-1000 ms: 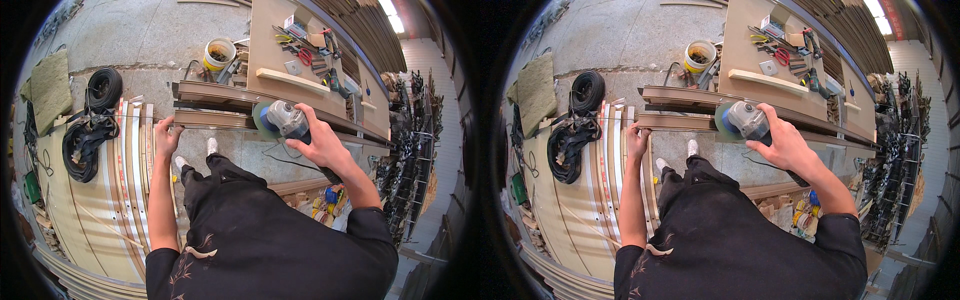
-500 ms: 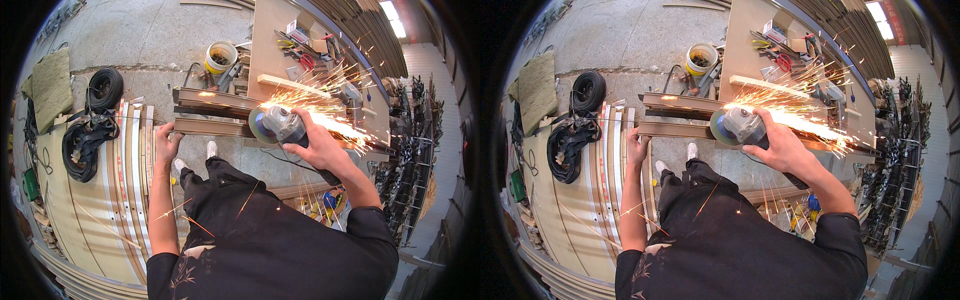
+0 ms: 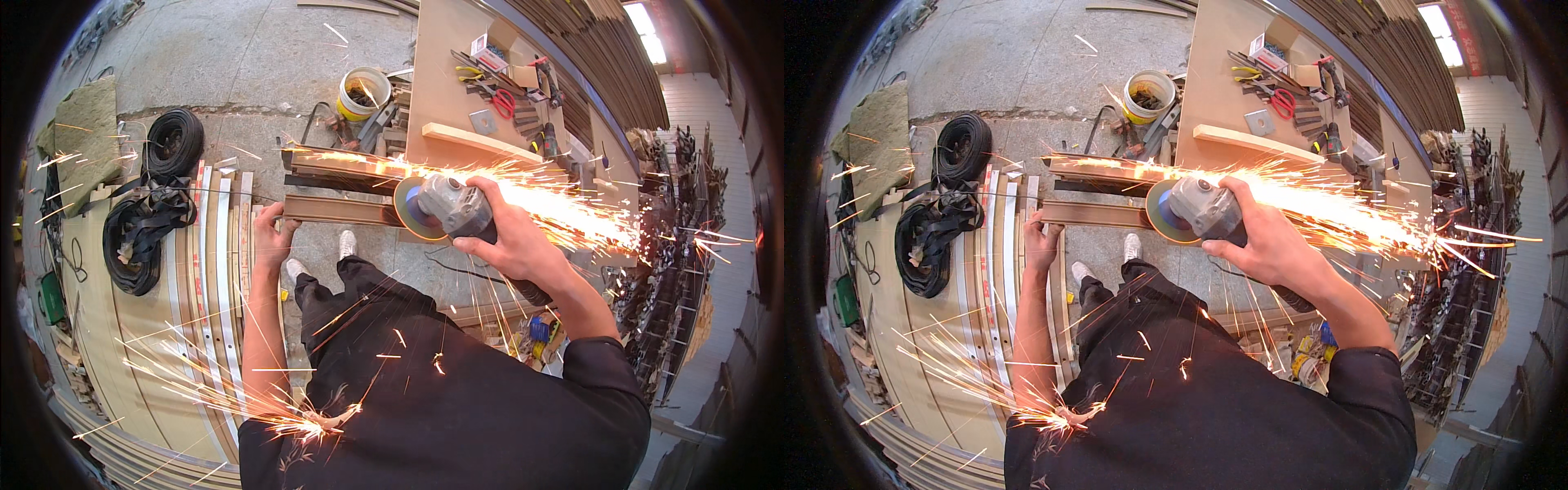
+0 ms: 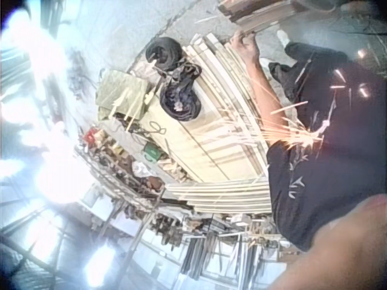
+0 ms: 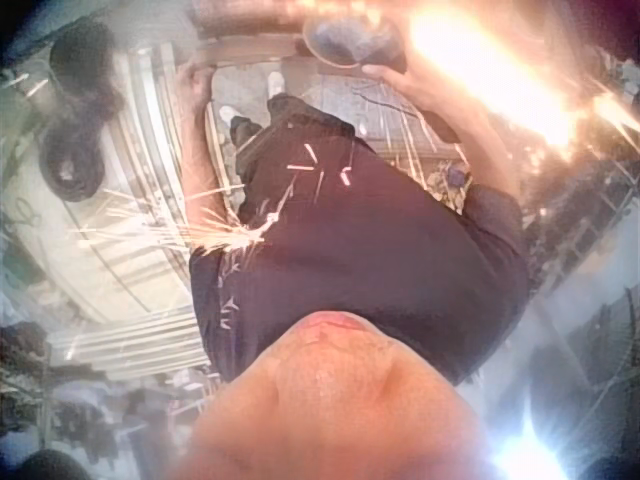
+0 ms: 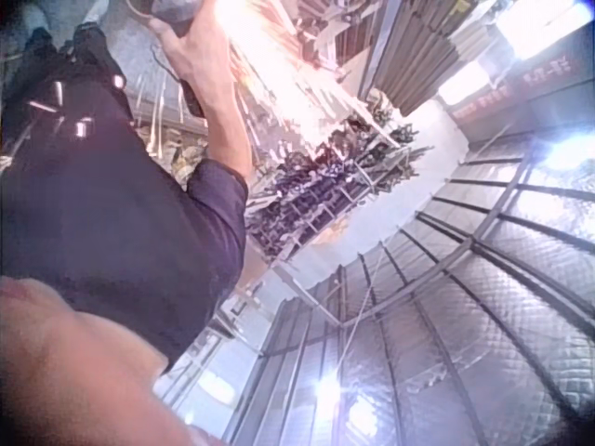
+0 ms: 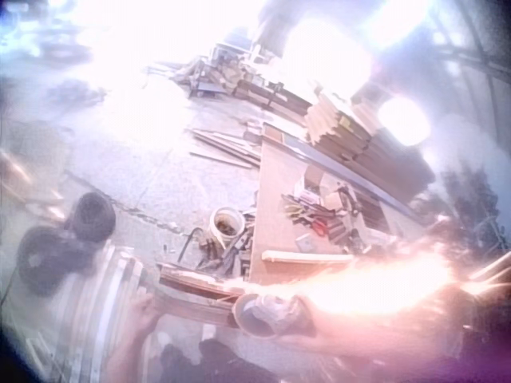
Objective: The person assembles a wooden cabinet by attaching a metal trim strip using a cordless drill and screws. They then use an angle grinder to smooth the trim, generating sparks, and finally put on gloves to wipe the surface.
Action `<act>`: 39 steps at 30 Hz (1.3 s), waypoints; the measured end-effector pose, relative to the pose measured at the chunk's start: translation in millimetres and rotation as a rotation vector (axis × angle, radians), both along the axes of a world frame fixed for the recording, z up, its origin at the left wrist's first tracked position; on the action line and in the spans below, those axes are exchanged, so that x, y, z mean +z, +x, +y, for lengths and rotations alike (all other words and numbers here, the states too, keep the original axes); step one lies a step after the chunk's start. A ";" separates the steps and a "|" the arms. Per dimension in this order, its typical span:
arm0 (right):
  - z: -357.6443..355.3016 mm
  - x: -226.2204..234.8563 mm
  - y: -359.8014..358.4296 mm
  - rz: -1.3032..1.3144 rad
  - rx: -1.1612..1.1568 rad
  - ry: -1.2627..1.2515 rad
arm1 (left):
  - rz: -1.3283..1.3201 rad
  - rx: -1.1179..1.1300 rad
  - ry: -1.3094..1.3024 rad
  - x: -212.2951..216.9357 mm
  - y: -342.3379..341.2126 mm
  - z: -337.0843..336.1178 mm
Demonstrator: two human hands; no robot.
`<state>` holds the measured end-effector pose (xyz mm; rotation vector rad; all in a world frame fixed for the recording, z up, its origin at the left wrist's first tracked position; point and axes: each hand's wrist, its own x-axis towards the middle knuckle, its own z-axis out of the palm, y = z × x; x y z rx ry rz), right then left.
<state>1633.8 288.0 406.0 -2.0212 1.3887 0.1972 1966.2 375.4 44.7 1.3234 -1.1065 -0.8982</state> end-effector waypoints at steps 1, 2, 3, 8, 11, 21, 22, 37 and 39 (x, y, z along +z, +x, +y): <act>0.3 -0.9 -0.4 -0.016 0.001 0.000 | -0.004 0.005 -0.005 0.5 -0.4 0.2; 0.0 -1.7 -0.7 -0.034 0.005 -0.001 | -0.008 0.012 -0.009 0.5 -0.7 0.5; -0.3 -1.8 -0.3 -0.030 0.007 -0.005 | 0.000 0.012 -0.006 0.6 -0.9 0.8; 0.4 -4.6 0.0 0.005 0.027 -0.052 | 0.032 0.075 -0.036 -10.3 -5.1 2.5; -7.5 -11.4 -8.8 -0.022 -0.005 -0.017 | -0.023 0.010 -0.041 -6.1 2.0 1.3; -6.7 9.0 -62.3 -0.495 -0.523 0.077 | -0.037 0.074 -0.030 -21.4 2.0 -1.6; -7.7 8.2 -67.4 -0.585 -0.579 0.068 | 0.013 0.016 0.042 -29.7 8.4 2.9; -5.8 -33.6 -13.5 -1.133 -0.891 -0.085 | 0.164 -0.547 -0.027 139.9 -109.0 83.1; -9.5 -35.7 7.7 -1.254 -0.847 -0.016 | 0.221 -0.736 -0.147 164.6 -122.8 77.1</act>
